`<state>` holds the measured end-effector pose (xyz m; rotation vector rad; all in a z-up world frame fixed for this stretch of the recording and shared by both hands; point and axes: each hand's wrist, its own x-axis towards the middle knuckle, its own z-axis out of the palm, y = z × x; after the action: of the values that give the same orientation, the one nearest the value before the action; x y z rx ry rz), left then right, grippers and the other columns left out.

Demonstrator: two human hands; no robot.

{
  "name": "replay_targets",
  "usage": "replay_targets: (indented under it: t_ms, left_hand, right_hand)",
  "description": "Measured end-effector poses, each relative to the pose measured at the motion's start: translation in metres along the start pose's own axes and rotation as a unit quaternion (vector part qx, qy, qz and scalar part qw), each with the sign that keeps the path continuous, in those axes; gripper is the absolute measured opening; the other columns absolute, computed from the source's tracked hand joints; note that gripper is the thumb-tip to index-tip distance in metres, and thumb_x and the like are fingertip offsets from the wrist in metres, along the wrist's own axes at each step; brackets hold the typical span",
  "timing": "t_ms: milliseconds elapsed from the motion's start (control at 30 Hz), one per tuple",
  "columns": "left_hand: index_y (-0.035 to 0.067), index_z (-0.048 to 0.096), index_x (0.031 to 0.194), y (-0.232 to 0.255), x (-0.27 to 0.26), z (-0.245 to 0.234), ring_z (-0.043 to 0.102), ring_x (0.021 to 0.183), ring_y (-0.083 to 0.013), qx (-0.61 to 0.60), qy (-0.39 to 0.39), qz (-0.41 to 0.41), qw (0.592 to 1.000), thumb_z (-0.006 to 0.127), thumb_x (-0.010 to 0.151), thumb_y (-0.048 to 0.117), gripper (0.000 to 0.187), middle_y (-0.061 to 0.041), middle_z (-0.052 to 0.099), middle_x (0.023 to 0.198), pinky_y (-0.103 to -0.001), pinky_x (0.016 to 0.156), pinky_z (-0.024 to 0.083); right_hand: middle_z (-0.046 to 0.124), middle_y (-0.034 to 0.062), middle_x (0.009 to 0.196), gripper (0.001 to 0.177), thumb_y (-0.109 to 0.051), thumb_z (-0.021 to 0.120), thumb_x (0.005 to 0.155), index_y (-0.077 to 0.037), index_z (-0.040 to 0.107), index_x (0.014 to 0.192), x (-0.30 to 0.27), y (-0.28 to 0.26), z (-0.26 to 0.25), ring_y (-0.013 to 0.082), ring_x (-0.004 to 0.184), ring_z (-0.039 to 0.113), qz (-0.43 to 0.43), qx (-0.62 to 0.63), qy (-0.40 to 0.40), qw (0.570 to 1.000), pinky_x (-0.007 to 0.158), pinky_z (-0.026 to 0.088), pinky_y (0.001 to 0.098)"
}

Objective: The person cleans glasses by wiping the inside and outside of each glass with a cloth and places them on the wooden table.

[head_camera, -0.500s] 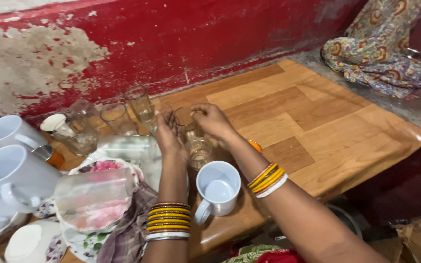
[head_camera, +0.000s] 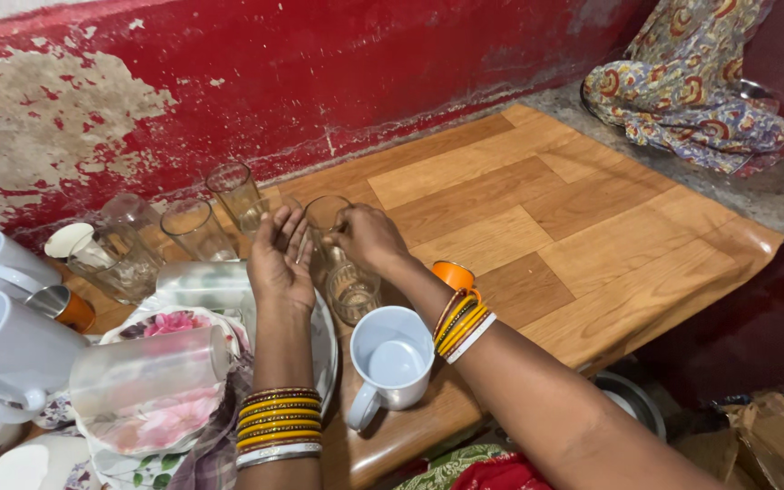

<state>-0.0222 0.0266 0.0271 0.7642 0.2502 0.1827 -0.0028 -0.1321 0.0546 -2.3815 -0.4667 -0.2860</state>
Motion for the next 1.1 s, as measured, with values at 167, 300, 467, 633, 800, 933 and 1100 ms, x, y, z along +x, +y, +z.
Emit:
replay_targets:
  t_ms: [167, 300, 467, 633, 800, 933, 1100]
  left_hand:
    - [0.005, 0.065, 0.13, 0.011, -0.013, 0.009, 0.066, 0.1, -0.0154, 0.113, 0.042, 0.067, 0.99, 0.072, 0.092, 0.026, 0.044, -0.007, 0.071, 0.119, -0.027, 0.075, 0.046]
    - [0.005, 0.061, 0.132, 0.023, -0.021, 0.023, 0.066, 0.097, -0.015, 0.258, -0.054, 0.161, 0.951, 0.084, 0.083, 0.014, 0.055, -0.003, 0.068, 0.109, -0.024, 0.081, 0.055]
    - [0.005, 0.056, 0.131, 0.057, -0.059, 0.039, 0.07, 0.099, -0.0176, 0.397, -0.052, 0.218, 0.89, 0.09, 0.072, 0.016, 0.069, -0.006, 0.071, 0.112, -0.031, 0.081, 0.058]
    - [0.007, 0.055, 0.132, 0.081, -0.086, 0.023, 0.071, 0.101, -0.0168, 0.458, 0.018, 0.258, 0.85, 0.093, 0.069, 0.018, 0.074, -0.009, 0.073, 0.113, -0.032, 0.085, 0.057]
    - [0.005, 0.058, 0.128, 0.1, -0.084, -0.018, 0.074, 0.095, -0.0172, 0.339, 0.036, 0.294, 0.893, 0.092, 0.074, 0.018, 0.065, -0.009, 0.075, 0.112, -0.029, 0.084, 0.06]
    - [0.005, 0.055, 0.131, 0.113, -0.094, -0.036, 0.069, 0.091, -0.0169, 0.294, 0.062, 0.293, 0.908, 0.091, 0.074, 0.017, 0.069, -0.01, 0.07, 0.108, -0.03, 0.076, 0.058]
    - [0.002, 0.051, 0.133, 0.122, -0.104, -0.04, 0.071, 0.098, -0.0164, 0.23, 0.009, 0.352, 0.907, 0.091, 0.077, 0.008, 0.069, -0.009, 0.07, 0.115, -0.028, 0.087, 0.059]
  right_hand:
    - [0.074, 0.0133, 0.097, 0.034, -0.041, 0.079, 0.086, -0.009, 0.074, 0.097, 0.016, -0.034, -0.046, 0.0296, 0.093, 0.071, 0.078, -0.005, 0.007, 0.997, 0.083, 0.054, 0.0461]
    - [0.076, 0.0095, 0.088, 0.033, -0.04, 0.081, 0.084, -0.009, 0.074, 0.092, 0.029, -0.067, -0.08, 0.0246, 0.085, 0.073, 0.003, 0.047, 0.038, 0.998, 0.079, 0.054, 0.0427]
    - [0.076, 0.0054, 0.082, 0.029, -0.035, 0.079, 0.086, -0.007, 0.073, 0.091, 0.009, -0.106, -0.089, 0.0207, 0.08, 0.074, -0.016, 0.148, -0.016, 0.989, 0.072, 0.058, 0.038]
    - [0.075, 0.0039, 0.081, 0.026, -0.031, 0.077, 0.088, -0.007, 0.073, 0.096, -0.002, -0.127, -0.065, 0.0146, 0.077, 0.072, -0.084, 0.209, -0.057, 0.973, 0.071, 0.058, 0.0336]
    - [0.075, 0.0074, 0.087, 0.035, -0.028, 0.072, 0.092, -0.003, 0.059, 0.112, -0.016, -0.142, -0.042, 0.0144, 0.081, 0.074, -0.064, 0.237, -0.028, 0.969, 0.071, 0.059, 0.0341]
    - [0.077, 0.0142, 0.085, 0.03, -0.027, 0.072, 0.087, -0.002, 0.07, 0.104, -0.046, -0.159, -0.044, 0.0232, 0.078, 0.08, -0.003, 0.039, -0.306, 0.951, 0.069, 0.061, 0.0363]
    - [0.078, 0.0157, 0.088, 0.041, -0.033, 0.087, 0.073, -0.003, 0.075, 0.098, -0.071, -0.169, -0.011, 0.0262, 0.079, 0.074, -0.072, -0.159, -0.373, 0.911, 0.071, 0.056, 0.0388]
